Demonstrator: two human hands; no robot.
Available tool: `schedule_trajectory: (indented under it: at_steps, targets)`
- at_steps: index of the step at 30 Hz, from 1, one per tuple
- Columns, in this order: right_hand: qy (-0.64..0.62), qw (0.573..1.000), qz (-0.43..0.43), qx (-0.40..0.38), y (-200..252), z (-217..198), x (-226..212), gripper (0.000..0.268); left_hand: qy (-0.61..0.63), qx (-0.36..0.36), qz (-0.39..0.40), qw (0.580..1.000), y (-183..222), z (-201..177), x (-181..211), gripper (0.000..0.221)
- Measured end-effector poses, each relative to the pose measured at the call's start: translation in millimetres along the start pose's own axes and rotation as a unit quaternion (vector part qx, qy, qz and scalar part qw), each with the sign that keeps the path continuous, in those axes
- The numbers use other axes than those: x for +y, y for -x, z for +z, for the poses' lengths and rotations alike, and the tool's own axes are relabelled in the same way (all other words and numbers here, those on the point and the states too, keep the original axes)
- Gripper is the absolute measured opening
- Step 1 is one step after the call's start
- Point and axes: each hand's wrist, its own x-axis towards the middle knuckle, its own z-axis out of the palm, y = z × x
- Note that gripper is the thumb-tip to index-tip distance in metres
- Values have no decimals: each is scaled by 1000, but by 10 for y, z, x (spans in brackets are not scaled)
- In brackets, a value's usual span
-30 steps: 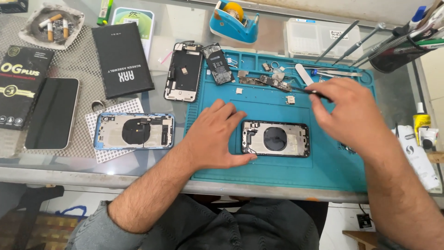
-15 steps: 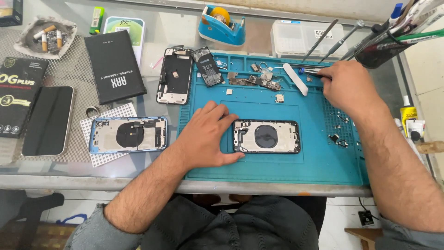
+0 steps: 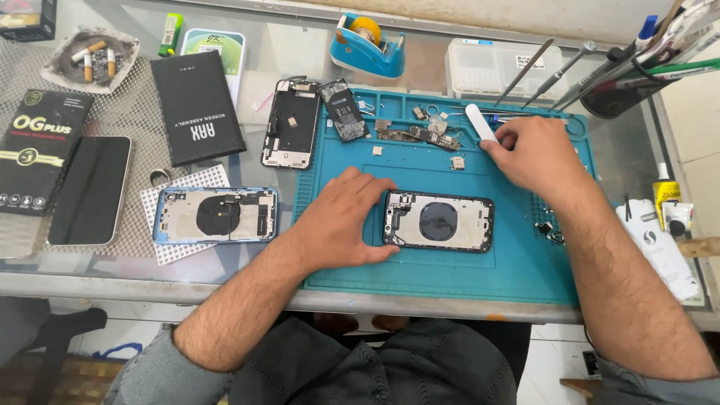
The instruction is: Disassembling and assembling internal components of a smartphone using specialized tools on a repair bench.
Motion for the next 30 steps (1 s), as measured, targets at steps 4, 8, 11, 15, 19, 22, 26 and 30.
schedule_trajectory:
  at_steps: [4, 8, 11, 15, 19, 22, 26, 30]
  targets:
    - [-55, 998, 22, 19, -20, 31, 131, 15, 18, -6, -4, 1000, 0, -4, 2, 86]
    - [-89, 995, 5, 46, 63, -31, 175, 12, 36, -10, -4, 999, -12, -12, 5, 88]
    - [-189, 981, -11, 49, 205, -110, 2, 12, 56, -16, -5, 998, -10, -13, 9, 88]
    - [-369, 929, -35, -9, 346, 4, -54, 19, 126, -11, 5, 992, 2, -45, 58, 88]
    - [-296, 949, -106, -30, 454, 45, -290, 22, 161, -16, -17, 987, 9, -61, 152, 83]
    - [-294, 943, -135, -76, 469, 1, -349, 24, 197, -18, -41, 979, 3, -68, 189, 83]
    - [-369, 914, -132, -106, 465, 99, -186, 19, 270, 8, -56, 961, -46, -41, 238, 81]
    - [-452, 881, -128, -58, 409, 210, -133, 14, 415, 42, -116, 901, -126, 33, 221, 87]
